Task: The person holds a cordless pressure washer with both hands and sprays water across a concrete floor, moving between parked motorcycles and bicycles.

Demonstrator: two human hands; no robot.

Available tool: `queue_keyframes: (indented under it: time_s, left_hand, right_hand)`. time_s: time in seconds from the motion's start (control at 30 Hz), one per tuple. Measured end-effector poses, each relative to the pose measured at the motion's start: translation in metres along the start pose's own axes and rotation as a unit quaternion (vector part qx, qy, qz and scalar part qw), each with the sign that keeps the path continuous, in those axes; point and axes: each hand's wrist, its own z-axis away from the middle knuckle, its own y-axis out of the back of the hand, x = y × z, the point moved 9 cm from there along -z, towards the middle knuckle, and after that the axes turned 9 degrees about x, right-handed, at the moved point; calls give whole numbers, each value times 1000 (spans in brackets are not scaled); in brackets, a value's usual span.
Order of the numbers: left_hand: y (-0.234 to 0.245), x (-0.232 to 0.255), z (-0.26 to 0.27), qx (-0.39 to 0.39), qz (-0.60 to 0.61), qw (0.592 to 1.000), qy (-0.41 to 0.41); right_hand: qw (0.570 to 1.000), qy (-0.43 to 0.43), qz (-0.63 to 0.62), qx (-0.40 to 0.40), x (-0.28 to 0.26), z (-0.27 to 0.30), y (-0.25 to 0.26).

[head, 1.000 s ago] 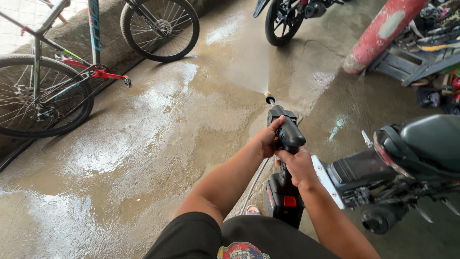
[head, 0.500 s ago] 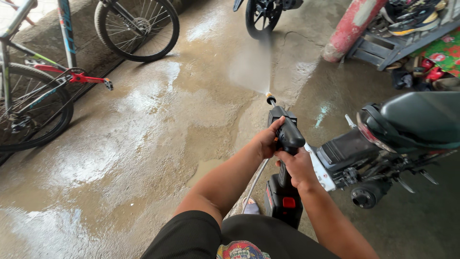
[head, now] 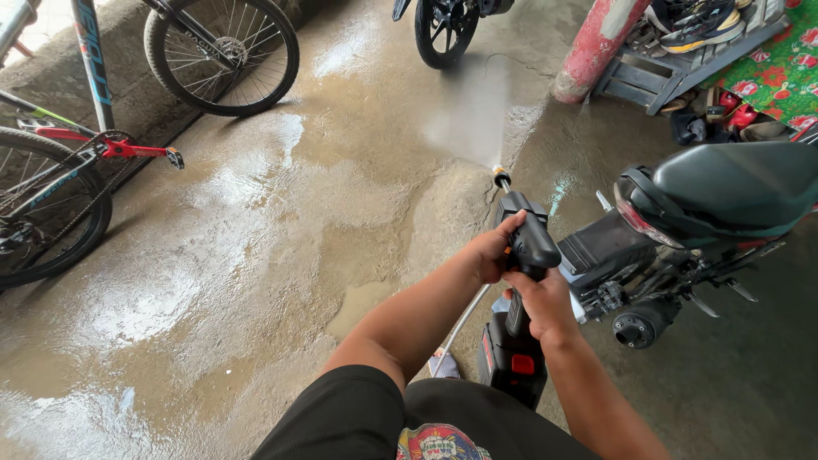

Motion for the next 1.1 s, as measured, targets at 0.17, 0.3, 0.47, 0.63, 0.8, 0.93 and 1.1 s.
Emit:
queue_keyframes:
  time_s: [0.17,0.3,0.47,0.63,0.8,0.93,1.1]
  left_hand:
    - [-7,-10,-4,-10,-5,1000,6]
    - [-13,-18,-8,-11,-7,1000,14]
    - [-21,-25,-9,-17,-18,1000,19]
    - [-25,-29,-6,-24,-12,999,25]
    - [-15,-26,3,-24,3,1000,9]
    - [-3,-20,11,-15,12,1000,-13]
    - [20,-13,20,15,48,998,-29]
  right_hand:
    - [1000,1,20,12,0,5,11]
    - [999,0,19,30,3,7,22]
    - [999,20,21,19,-1,11,28]
    - [999,4,34,31,-1,17,31]
    - [999,7,49,12,-1,22,23]
    - [999,-2,43,-4,2,26,10]
    - [998,25,37,-50,2,29,-12]
